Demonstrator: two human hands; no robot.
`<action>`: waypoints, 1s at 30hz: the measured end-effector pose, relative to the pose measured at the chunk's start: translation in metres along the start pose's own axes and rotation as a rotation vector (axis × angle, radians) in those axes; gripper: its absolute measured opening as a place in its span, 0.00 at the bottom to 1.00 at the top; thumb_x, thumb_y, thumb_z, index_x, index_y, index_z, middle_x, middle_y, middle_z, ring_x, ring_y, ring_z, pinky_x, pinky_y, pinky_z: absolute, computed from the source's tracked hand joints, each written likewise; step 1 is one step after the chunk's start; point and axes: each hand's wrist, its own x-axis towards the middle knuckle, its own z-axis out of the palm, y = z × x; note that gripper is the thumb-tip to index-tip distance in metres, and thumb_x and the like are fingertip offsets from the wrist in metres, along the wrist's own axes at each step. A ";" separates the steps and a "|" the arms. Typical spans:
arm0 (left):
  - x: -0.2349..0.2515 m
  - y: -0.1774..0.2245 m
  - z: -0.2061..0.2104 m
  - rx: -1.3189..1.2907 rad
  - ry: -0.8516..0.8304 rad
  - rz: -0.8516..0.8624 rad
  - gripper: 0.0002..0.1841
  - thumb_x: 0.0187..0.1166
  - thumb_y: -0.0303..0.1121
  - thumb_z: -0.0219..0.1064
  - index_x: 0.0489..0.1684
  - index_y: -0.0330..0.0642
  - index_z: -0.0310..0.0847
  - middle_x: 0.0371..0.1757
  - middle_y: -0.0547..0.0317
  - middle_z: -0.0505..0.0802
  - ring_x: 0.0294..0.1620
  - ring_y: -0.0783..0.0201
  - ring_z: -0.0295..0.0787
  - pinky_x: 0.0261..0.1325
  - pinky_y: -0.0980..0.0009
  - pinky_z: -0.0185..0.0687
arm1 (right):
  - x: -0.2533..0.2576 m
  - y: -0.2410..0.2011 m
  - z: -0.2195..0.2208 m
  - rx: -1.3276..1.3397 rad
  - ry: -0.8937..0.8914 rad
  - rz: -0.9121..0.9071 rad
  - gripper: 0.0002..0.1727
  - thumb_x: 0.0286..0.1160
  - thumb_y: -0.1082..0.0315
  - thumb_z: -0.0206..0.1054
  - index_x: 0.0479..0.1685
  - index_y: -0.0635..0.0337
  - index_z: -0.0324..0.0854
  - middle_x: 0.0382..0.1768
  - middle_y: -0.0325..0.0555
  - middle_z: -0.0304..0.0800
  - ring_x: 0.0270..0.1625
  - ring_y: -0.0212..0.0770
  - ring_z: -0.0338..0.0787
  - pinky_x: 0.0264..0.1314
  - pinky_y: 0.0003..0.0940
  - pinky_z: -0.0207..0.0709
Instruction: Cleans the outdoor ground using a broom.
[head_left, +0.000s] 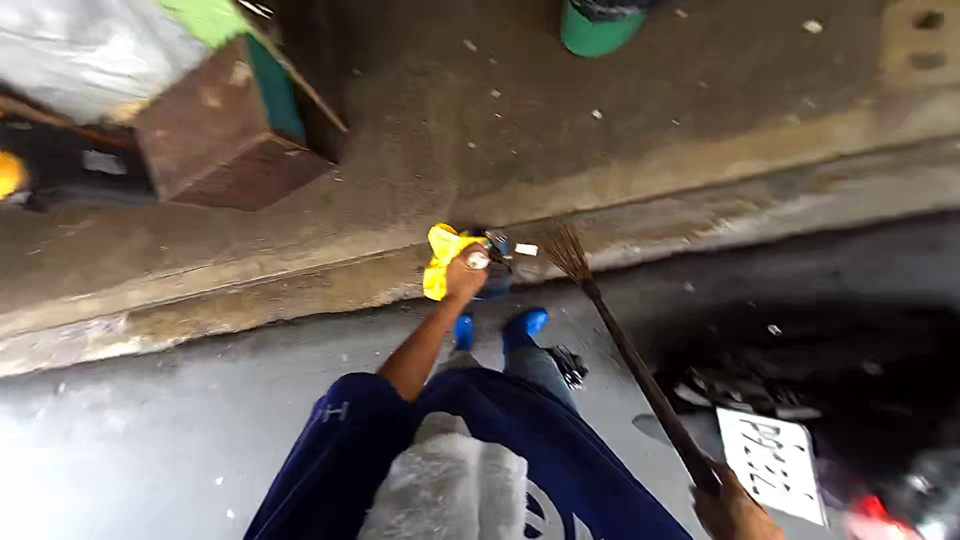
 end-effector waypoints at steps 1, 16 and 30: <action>0.004 -0.003 0.001 -0.023 0.010 0.033 0.13 0.70 0.28 0.74 0.50 0.34 0.89 0.49 0.41 0.95 0.54 0.44 0.92 0.62 0.40 0.83 | 0.013 -0.006 0.017 0.006 0.029 0.040 0.32 0.78 0.69 0.67 0.85 0.55 0.70 0.65 0.75 0.86 0.58 0.81 0.88 0.51 0.85 0.75; -0.005 0.014 0.001 -0.037 -0.025 0.088 0.07 0.63 0.21 0.72 0.37 0.36 0.87 0.43 0.46 0.95 0.50 0.47 0.92 0.56 0.40 0.79 | -0.010 -0.001 0.019 0.025 -0.047 0.181 0.37 0.80 0.71 0.68 0.90 0.39 0.68 0.68 0.68 0.87 0.63 0.77 0.88 0.59 0.80 0.74; -0.002 0.058 0.027 0.153 -0.117 0.104 0.10 0.68 0.25 0.71 0.45 0.38 0.89 0.47 0.41 0.95 0.54 0.40 0.91 0.56 0.33 0.77 | 0.019 -0.048 0.069 0.123 -0.215 0.106 0.34 0.85 0.57 0.64 0.91 0.29 0.65 0.73 0.52 0.87 0.72 0.62 0.87 0.70 0.71 0.75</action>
